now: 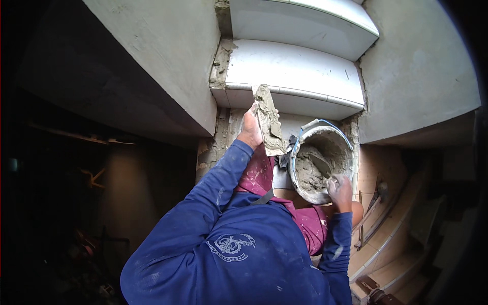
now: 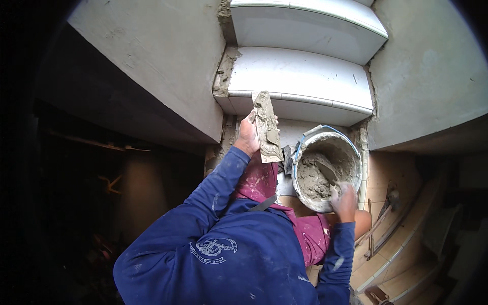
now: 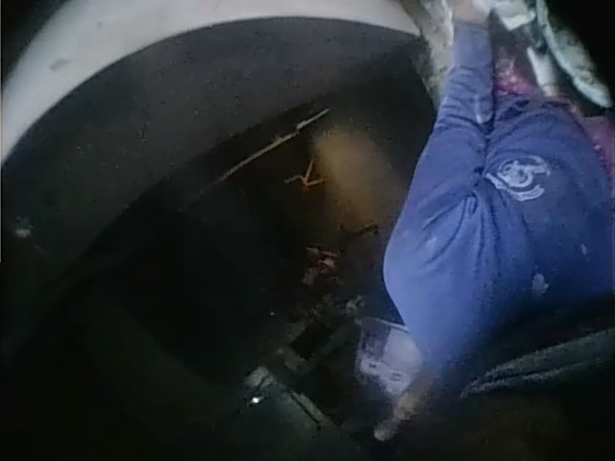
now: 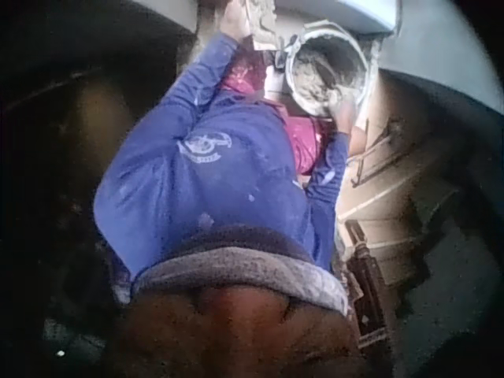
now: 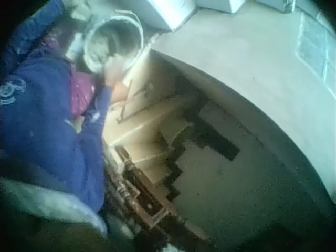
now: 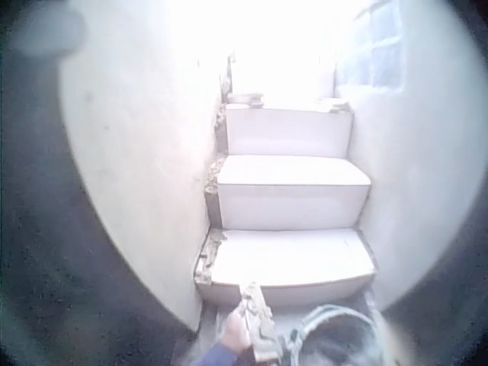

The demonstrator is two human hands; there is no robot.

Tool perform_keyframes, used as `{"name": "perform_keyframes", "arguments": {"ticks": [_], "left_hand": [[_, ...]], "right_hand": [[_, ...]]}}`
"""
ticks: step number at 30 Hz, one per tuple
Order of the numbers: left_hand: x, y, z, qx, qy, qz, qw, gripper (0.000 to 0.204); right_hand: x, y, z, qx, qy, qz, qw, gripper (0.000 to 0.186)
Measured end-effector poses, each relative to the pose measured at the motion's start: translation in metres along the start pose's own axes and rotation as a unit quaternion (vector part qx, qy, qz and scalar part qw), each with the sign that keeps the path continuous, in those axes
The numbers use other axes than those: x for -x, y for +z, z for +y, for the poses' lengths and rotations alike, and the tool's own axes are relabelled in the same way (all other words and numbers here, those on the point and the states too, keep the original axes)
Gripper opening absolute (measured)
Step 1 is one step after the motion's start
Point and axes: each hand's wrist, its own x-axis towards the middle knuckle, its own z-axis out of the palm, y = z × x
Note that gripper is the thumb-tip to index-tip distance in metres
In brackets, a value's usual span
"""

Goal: Applying mortar and installing tiles onto the staircase side and risers.

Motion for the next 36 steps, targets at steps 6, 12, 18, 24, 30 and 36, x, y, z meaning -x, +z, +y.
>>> {"name": "perform_keyframes", "arguments": {"ticks": [6,12,18,24,30,36], "left_hand": [[0.001,0.014,0.004,-0.031,0.089,0.129,0.987,0.046],[-0.016,0.018,0.039,-0.108,0.198,0.166,0.96,0.037],[-0.03,0.063,0.095,-0.221,0.314,0.244,0.891,0.049],[-0.049,0.05,0.144,-0.525,0.343,0.291,0.722,0.051],[0.027,0.031,0.12,-0.519,0.405,0.236,0.715,0.035],[0.054,-0.006,0.105,-0.431,0.229,0.285,0.825,0.03]], "right_hand": [[-0.042,0.026,-0.159,-0.107,-0.236,0.097,0.961,0.021],[-0.08,0.07,-0.232,-0.04,-0.246,0.086,0.965,0.023],[-0.131,0.099,-0.265,-0.131,-0.201,0.12,0.963,0.017],[-0.207,0.118,-0.286,-0.524,0.035,-0.097,0.846,0.008],[-0.251,0.164,-0.296,-0.659,0.131,-0.144,0.727,0.016],[-0.269,0.178,-0.303,-0.672,0.135,-0.129,0.717,0.014]]}}
